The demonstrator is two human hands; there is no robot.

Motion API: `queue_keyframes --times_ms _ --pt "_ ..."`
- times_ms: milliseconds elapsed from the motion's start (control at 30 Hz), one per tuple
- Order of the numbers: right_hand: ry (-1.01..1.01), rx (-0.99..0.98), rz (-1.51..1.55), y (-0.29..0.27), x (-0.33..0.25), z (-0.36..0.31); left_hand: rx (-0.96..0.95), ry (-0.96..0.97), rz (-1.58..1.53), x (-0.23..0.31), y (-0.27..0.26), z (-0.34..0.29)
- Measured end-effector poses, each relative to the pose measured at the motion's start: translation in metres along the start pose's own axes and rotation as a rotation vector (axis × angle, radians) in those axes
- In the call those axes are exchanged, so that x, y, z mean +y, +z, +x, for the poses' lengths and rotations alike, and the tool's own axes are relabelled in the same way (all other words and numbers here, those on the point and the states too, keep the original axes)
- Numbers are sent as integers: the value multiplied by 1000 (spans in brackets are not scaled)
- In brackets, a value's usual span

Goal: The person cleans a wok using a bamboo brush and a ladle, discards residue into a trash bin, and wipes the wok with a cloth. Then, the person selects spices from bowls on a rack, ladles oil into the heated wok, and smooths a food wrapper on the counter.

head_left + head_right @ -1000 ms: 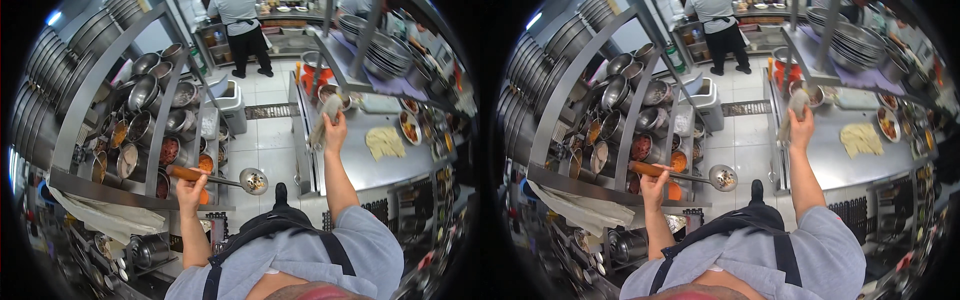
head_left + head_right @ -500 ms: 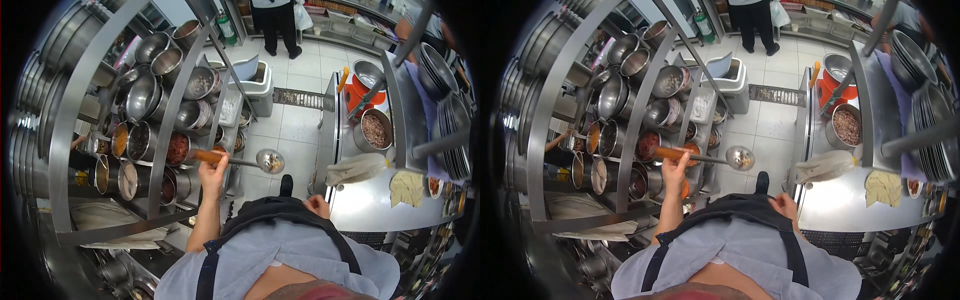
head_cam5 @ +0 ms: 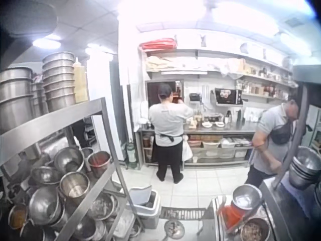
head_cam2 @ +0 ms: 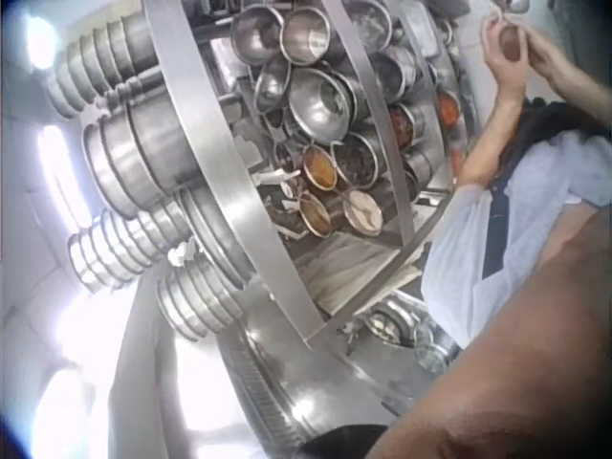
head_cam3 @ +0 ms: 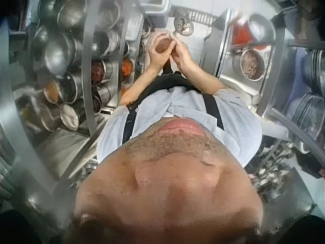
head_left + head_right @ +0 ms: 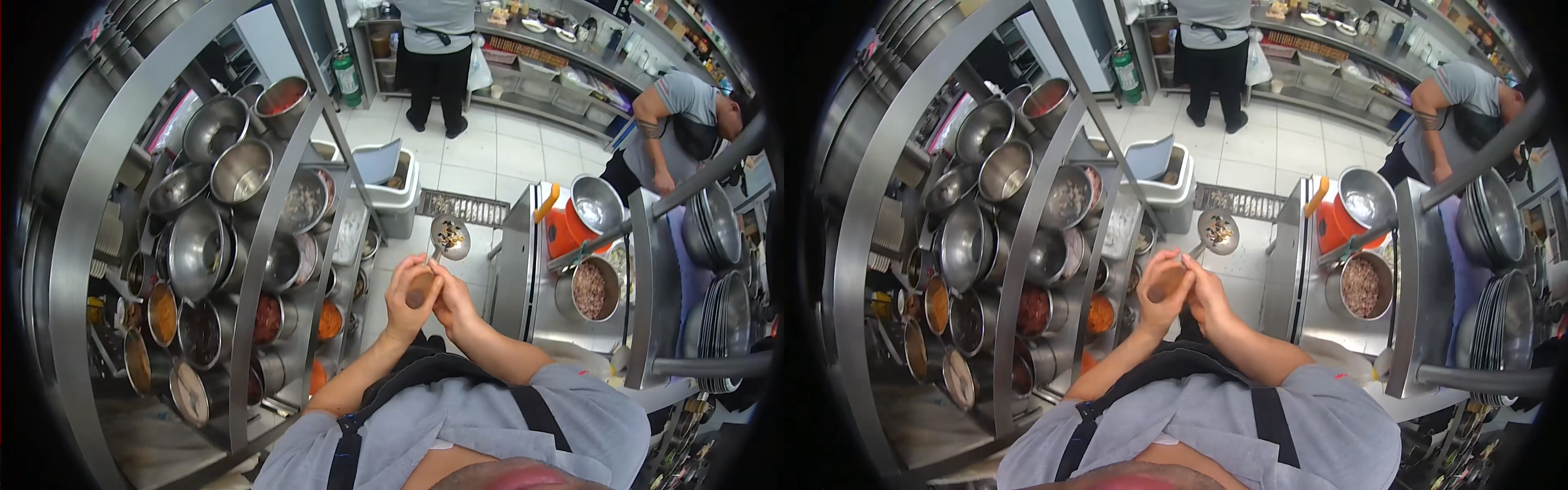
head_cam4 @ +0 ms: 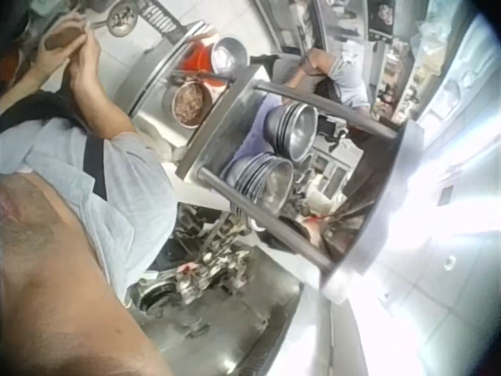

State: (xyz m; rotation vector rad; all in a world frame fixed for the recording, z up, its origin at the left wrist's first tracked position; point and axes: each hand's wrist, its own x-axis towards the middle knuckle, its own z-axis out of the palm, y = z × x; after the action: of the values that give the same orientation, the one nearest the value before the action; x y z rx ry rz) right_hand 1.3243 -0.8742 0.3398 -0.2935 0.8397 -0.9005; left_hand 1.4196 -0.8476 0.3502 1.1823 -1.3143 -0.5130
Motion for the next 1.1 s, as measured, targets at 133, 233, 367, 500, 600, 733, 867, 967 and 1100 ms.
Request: queue_keyframes --times_ms 133,233,367,500,600,733,867,967,1100 --pt "-15 230 -24 -20 -25 29 -310 120 2 -27 8 29" --pt "8 305 -118 -49 -33 62 -651 71 -10 -57 4 51" --pt "42 372 -162 -65 -59 67 -716 -116 -113 -105 -5 79" --pt "70 349 -238 -86 -69 75 -663 -532 12 -209 -14 89" --pt "158 357 -279 -93 -74 86 -711 -601 364 -275 -26 79" --pt "162 323 -243 -110 -78 118 -773 -795 522 -319 -43 30" --pt "139 286 -312 -105 -98 152 -994 -931 667 -355 -75 -38" --pt "146 237 -447 -103 -127 176 -1056 -1144 790 -372 -95 -62" --pt "194 151 -509 -109 -151 227 -785 -1327 679 -369 -110 -74"
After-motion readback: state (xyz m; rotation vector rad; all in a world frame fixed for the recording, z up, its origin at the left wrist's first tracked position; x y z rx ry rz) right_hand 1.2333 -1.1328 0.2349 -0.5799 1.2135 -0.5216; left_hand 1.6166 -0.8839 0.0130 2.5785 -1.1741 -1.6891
